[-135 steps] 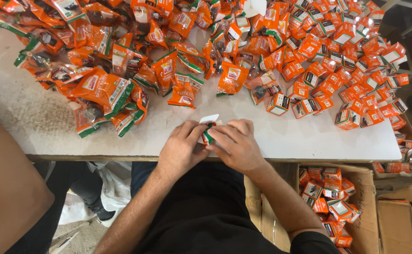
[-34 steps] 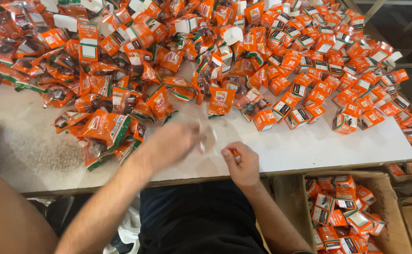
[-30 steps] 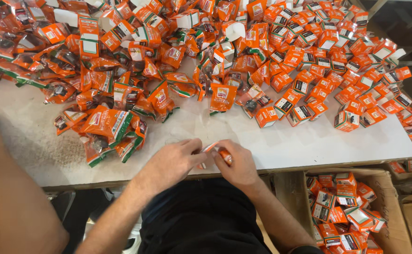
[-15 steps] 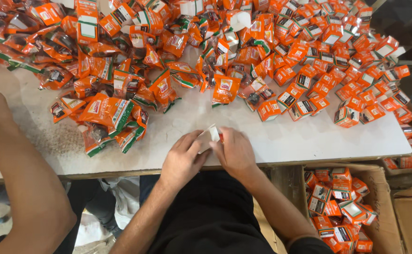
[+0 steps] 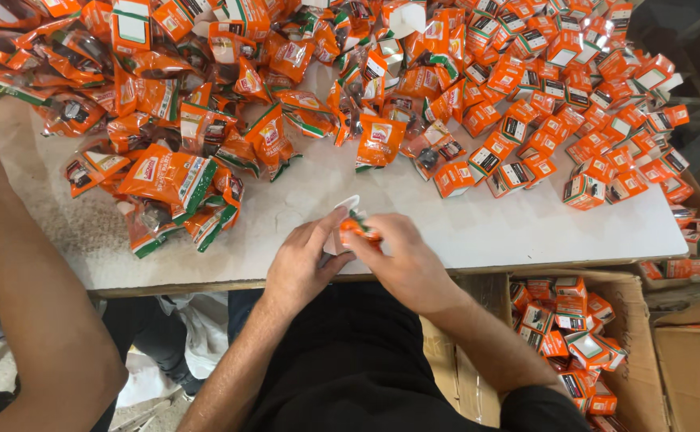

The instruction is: The person picks small orange packaged boxes from a pile on the table and inserts each one into a white paper sleeve, folding the sleeve closed around the box. They repeat this packing cycle continuously, occasionally reaching deeper into the pile to gather more boxes.

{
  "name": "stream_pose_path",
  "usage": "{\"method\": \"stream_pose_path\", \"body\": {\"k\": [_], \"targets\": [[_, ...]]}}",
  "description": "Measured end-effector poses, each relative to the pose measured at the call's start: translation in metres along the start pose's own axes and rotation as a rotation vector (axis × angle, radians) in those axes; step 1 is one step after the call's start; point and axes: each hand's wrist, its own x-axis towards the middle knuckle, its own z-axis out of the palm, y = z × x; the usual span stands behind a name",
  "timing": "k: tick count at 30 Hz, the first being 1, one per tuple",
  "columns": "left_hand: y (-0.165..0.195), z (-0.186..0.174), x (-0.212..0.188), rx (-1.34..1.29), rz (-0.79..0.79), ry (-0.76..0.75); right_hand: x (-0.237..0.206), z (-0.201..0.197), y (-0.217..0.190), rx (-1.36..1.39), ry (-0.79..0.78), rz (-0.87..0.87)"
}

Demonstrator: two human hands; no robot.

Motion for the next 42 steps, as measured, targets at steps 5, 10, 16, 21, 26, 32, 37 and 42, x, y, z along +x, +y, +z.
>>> {"method": "stream_pose_path", "body": {"k": [5,10,16,21,26,32,37,42], "targets": [[0.0,0.0,-0.001,0.025,0.036,0.013,0.022,0.003,0.011,0.149,-0.109,0.089],[0.002,0.0,-0.002,0.111,0.072,-0.006,0.021,0.009,0.023,0.123,0.02,-0.025],[0.007,-0.001,-0.002,0.088,0.038,0.018,0.018,0.025,0.018,-0.008,0.138,0.054],[0.006,0.001,-0.006,0.179,0.041,0.057,0.009,0.02,0.005,-0.2,0.045,-0.031],[0.005,0.003,-0.015,0.149,0.011,0.111,0.003,0.018,-0.003,-0.245,0.034,-0.021],[0.006,-0.005,-0.013,0.16,0.294,0.125,-0.003,0.034,0.005,-0.087,0.066,0.012],[0.011,-0.003,-0.008,0.235,0.286,0.118,-0.014,0.032,0.006,0.217,0.185,0.327],[0.011,0.002,-0.011,0.165,0.14,0.138,-0.015,0.035,0.01,0.255,0.123,0.183]]}}
